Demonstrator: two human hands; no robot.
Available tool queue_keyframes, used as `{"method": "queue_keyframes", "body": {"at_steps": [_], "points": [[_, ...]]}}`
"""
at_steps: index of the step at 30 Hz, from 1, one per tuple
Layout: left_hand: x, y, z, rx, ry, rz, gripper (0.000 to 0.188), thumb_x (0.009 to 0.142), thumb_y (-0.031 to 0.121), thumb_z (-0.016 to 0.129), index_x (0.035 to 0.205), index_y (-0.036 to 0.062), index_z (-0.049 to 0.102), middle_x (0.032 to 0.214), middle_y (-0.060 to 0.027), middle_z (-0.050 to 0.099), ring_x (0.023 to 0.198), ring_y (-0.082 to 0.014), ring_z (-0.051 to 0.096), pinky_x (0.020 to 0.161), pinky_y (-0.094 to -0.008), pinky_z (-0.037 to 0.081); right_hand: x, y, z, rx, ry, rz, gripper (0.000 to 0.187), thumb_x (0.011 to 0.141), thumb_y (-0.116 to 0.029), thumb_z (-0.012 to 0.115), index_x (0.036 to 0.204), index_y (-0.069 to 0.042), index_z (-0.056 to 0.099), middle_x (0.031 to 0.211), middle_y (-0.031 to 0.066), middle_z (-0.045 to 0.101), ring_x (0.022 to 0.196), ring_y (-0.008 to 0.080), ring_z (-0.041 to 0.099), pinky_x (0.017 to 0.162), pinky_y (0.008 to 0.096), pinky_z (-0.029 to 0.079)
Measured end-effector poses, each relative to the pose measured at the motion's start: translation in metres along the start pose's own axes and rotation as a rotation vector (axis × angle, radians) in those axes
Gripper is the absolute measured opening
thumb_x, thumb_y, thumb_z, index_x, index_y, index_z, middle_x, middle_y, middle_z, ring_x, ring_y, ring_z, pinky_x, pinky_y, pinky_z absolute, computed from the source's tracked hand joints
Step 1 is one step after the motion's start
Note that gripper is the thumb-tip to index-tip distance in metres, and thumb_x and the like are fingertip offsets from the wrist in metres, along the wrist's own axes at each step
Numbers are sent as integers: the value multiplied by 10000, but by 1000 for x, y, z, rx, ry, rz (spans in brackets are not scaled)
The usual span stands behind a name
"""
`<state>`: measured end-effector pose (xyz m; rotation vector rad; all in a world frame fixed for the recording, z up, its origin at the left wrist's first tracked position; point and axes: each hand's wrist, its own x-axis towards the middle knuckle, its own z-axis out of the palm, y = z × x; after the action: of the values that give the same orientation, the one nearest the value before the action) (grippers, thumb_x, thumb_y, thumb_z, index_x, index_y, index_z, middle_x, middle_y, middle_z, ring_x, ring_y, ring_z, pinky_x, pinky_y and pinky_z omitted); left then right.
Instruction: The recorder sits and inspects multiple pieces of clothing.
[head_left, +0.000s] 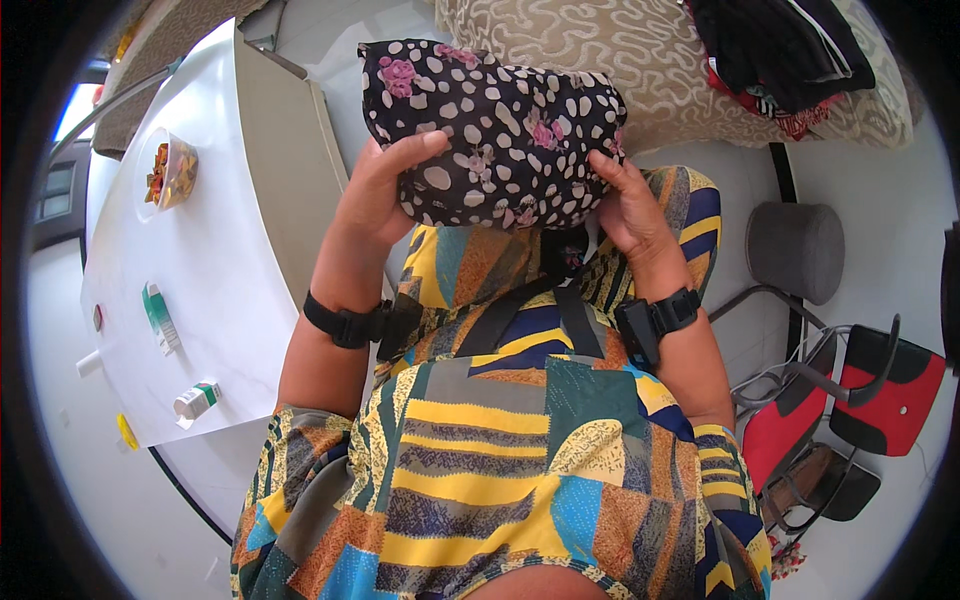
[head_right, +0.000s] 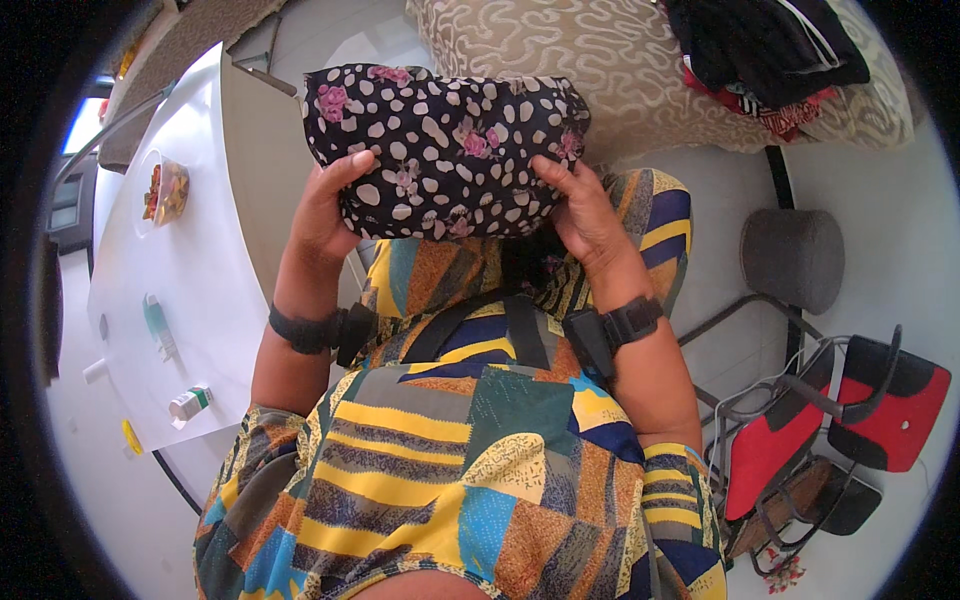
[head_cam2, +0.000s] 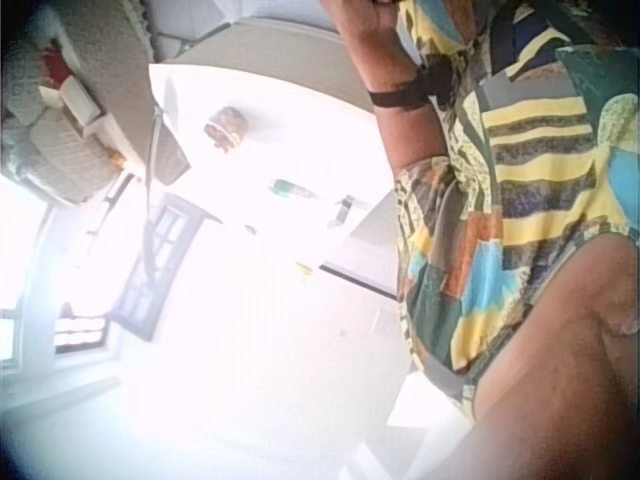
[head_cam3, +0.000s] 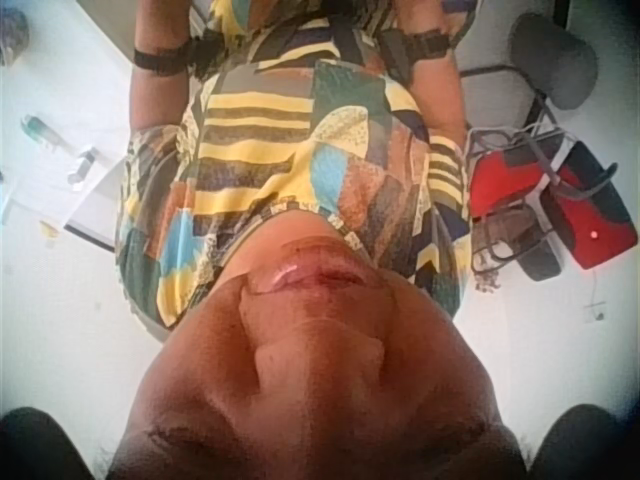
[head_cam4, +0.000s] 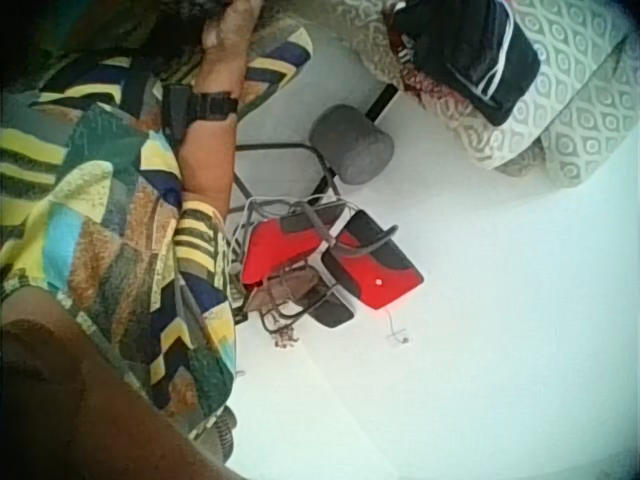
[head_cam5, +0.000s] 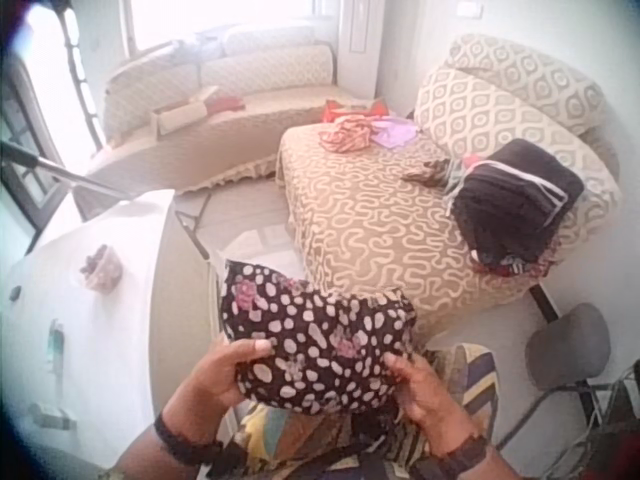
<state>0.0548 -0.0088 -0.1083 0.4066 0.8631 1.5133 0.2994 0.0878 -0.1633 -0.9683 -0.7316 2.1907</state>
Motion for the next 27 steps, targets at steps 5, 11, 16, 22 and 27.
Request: {"method": "queue_keyframes", "body": {"at_steps": [5,11,16,22,27], "points": [[0,0,-3,-74,-35,-78,448,806,78,633,1213,-51,494,1090,-154,631,930,-236,658,830,-352,555,-10,-6,6,-40,-50,-14,503,850,-197,652,1291,-18,489,1240,92,579,1135,218,544,1005,395,403],[-10,2,16,-42,-60,-86,593,768,94,665,1296,-42,430,1196,-178,582,1047,-280,615,905,-395,517,-30,-16,0,97,-158,7,566,816,-219,669,1310,-29,471,1218,97,595,1107,232,571,985,383,436],[-7,-7,3,-81,-69,-165,602,767,90,656,1304,-35,414,1190,-170,582,1038,-279,618,898,-400,524,-54,-27,4,217,-246,22,575,817,-224,651,1319,-20,461,1243,119,584,1117,239,578,989,381,445],[-1,-7,25,-46,-127,-185,574,784,109,663,1289,-32,429,1168,-158,593,1004,-260,633,869,-376,543,-75,-46,9,315,-209,-18,549,804,-192,625,1301,-13,475,1219,138,594,1086,259,596,973,388,467],[1,-9,25,50,-205,-224,635,799,178,705,1316,-32,404,1241,-135,559,1114,-243,576,954,-387,479,-84,-64,20,343,-232,-106,543,799,-198,628,1289,-14,484,1214,137,596,1081,261,599,969,390,472]]}}
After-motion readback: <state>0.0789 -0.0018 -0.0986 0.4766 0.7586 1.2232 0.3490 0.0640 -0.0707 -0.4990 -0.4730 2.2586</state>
